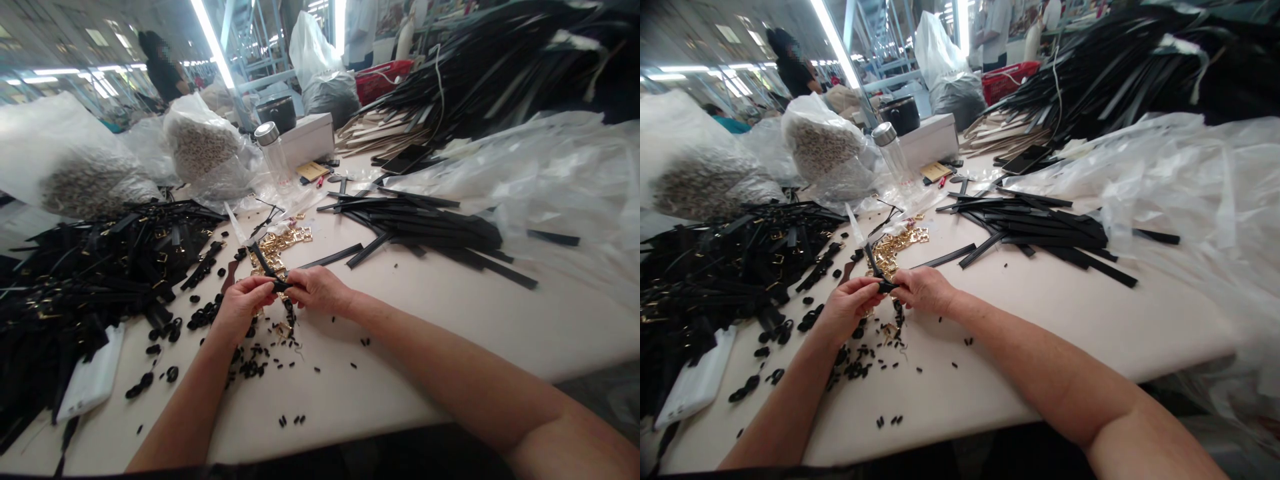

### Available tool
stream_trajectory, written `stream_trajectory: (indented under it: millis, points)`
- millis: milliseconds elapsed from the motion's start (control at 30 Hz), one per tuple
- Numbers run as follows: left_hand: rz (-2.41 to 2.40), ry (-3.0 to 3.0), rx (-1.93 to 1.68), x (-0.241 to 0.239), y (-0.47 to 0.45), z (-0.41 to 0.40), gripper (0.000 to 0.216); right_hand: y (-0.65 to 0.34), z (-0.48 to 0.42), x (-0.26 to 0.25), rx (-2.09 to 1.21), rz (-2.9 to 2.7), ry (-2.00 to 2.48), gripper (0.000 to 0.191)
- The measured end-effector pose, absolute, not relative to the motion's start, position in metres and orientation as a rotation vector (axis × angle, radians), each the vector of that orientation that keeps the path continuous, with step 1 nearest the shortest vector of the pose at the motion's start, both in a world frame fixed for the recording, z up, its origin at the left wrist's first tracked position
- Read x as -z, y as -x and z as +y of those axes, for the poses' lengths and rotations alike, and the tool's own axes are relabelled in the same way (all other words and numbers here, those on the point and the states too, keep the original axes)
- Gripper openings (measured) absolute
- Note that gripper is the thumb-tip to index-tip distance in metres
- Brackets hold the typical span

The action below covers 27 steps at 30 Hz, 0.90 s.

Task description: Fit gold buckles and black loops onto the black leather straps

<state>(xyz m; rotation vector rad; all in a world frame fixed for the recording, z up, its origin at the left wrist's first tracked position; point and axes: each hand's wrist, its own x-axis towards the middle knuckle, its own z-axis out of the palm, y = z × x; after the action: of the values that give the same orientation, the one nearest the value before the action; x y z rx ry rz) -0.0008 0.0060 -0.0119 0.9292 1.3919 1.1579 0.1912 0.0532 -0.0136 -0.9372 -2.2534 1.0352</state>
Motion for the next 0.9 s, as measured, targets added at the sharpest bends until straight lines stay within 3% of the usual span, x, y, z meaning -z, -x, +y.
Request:
stream_trajectory:
  millis: [133, 400, 567, 700, 900]
  points:
    - [1.410, -1.006, -1.167, 0.009, -0.003, 0.004, 0.028, -0.191, 0.053, 0.015, -1.038, -2.249, 0.952, 0.011]
    - [1.414, -1.191, -1.256, 0.014, -0.016, 0.002, 0.022, -0.182, 0.050, 0.025, -1.487, -1.896, 0.895, 0.010]
    - [1.452, -1.322, -1.243, 0.019, -0.014, 0.003, 0.017, -0.182, 0.048, 0.023, -1.490, -1.921, 0.868, 0.020]
    - [1.462, -1.377, -1.268, 0.017, -0.017, 0.002, 0.015, -0.182, 0.048, 0.023, -1.518, -1.858, 0.868, 0.009]
    - [1.320, -1.053, -1.274, 0.009, -0.025, -0.001, 0.025, -0.184, 0.050, 0.024, -1.525, -1.703, 0.847, 0.014]
